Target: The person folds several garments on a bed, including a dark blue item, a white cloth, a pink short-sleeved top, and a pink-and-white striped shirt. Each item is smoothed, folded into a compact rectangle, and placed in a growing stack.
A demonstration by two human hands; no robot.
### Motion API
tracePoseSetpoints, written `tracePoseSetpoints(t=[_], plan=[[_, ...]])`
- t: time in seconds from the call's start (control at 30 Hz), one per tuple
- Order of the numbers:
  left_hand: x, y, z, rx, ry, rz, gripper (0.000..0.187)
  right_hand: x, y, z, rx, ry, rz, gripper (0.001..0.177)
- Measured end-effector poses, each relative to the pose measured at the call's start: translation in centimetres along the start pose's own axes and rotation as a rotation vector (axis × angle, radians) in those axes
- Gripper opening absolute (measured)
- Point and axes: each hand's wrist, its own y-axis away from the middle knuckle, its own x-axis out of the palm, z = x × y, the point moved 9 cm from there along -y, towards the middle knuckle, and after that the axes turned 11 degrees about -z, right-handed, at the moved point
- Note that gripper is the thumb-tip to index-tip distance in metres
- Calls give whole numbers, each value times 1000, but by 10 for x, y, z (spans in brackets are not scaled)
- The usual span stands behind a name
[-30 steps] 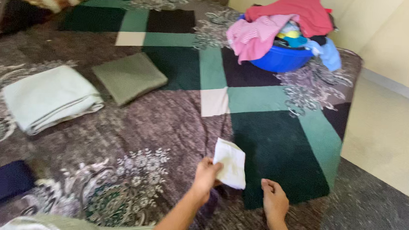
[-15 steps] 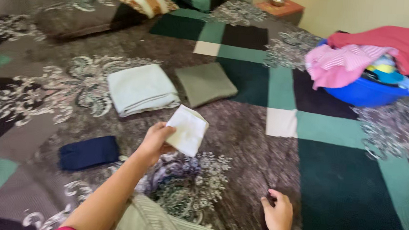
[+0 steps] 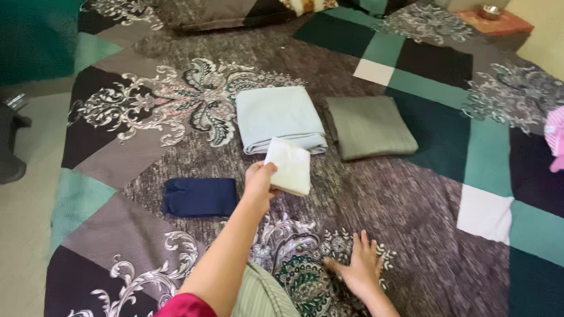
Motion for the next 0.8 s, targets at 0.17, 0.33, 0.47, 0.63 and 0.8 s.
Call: tracePoseSetpoints(t=[0.17, 0.33, 0.47, 0.63, 0.8], plan=[[-8, -31, 20, -98, 55, -17, 39, 11, 8, 5, 6, 65, 42, 138], [-58, -49, 41, -171, -350, -282, 37, 12, 12, 3, 38, 108, 105, 139], [-64, -45, 33, -69, -554, -329, 34, 6, 14, 6, 36, 101, 98, 138], [-47, -43, 32, -12, -414, -169, 35, 5, 17, 7, 44, 97, 120, 137], [-54, -36, 28, -64, -655, -237, 34, 4, 17, 9, 27, 99, 101, 137]])
